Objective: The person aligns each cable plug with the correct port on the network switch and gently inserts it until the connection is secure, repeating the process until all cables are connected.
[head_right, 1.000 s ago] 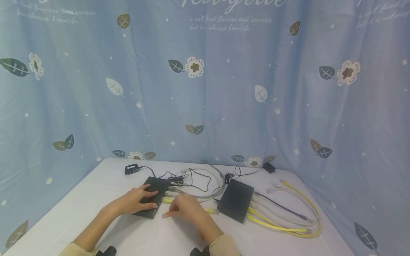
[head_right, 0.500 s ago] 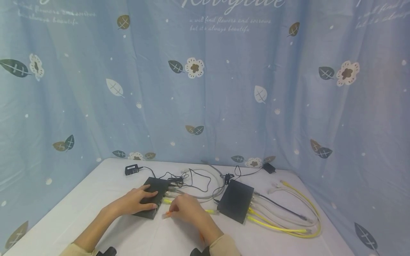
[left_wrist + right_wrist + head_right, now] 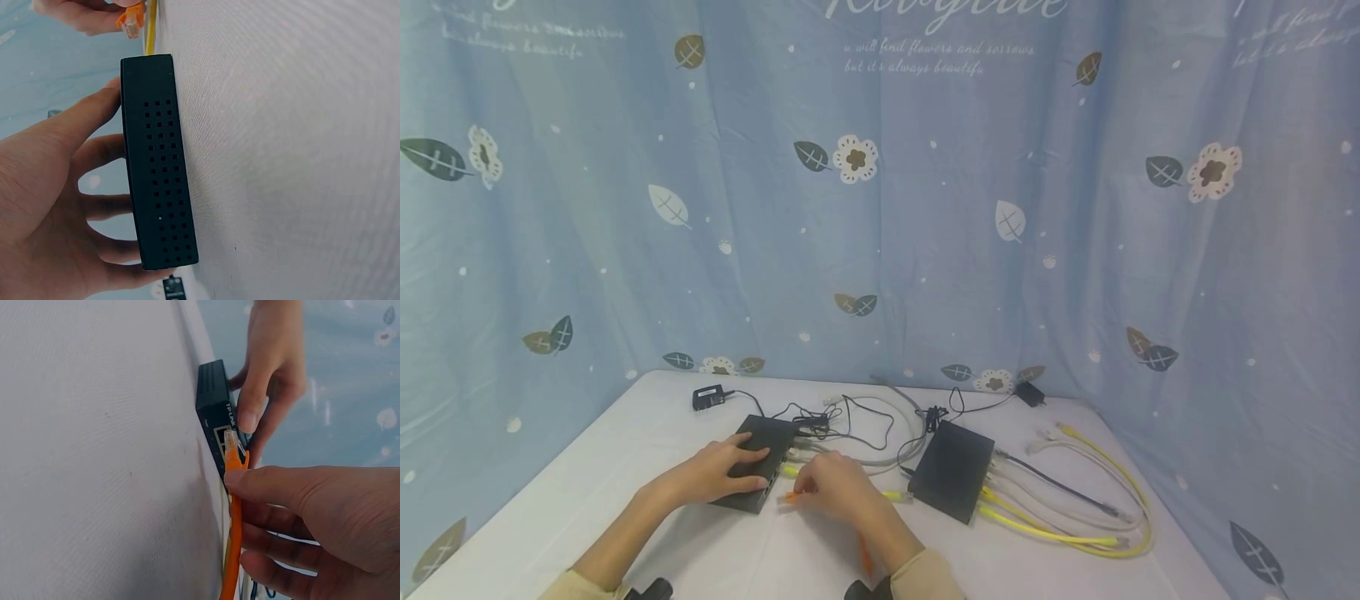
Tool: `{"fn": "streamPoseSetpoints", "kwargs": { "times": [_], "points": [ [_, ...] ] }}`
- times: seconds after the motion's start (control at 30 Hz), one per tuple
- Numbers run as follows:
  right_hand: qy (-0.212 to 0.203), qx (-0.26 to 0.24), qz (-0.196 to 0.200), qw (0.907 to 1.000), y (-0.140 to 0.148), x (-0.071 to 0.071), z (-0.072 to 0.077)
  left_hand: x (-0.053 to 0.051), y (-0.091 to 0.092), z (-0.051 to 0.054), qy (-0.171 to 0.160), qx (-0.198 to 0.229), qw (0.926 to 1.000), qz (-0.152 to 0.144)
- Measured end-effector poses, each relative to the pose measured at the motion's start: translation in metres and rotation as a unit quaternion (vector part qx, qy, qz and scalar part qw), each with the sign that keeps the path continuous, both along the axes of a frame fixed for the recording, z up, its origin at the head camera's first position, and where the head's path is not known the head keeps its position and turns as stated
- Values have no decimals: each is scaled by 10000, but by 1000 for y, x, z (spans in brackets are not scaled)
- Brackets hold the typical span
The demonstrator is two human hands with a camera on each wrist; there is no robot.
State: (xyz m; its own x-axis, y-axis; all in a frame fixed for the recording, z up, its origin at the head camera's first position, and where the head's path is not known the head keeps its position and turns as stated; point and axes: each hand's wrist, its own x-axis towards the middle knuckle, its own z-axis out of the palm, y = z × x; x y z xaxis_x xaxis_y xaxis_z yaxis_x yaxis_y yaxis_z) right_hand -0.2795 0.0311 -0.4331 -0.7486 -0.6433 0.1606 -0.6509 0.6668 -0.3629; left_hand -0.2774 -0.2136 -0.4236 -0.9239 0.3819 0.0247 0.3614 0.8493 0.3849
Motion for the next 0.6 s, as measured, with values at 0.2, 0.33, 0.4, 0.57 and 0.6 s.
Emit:
{"fn": "streamPoseSetpoints", "kwargs": {
  "times": [0.2,0.33,0.4,0.57,0.6],
  "points": [
    [-14,-17,53,10000,0,-1,1,1,1,2,-56,-2,10000,25],
    [-3,-57,87,9999,-1,-1,1,1,1,3,-91,16,10000,27],
    [-6,-83,105,9999,-1,0,0,2,1,3,-95,16,9999,33],
    [19,-143,134,9998,-1,1,0,3,1,3,-98,30,9999,34],
    [36,-145,132,9998,-2,1,0,3,1,3,-91,37,9999,26]
  ]
}}
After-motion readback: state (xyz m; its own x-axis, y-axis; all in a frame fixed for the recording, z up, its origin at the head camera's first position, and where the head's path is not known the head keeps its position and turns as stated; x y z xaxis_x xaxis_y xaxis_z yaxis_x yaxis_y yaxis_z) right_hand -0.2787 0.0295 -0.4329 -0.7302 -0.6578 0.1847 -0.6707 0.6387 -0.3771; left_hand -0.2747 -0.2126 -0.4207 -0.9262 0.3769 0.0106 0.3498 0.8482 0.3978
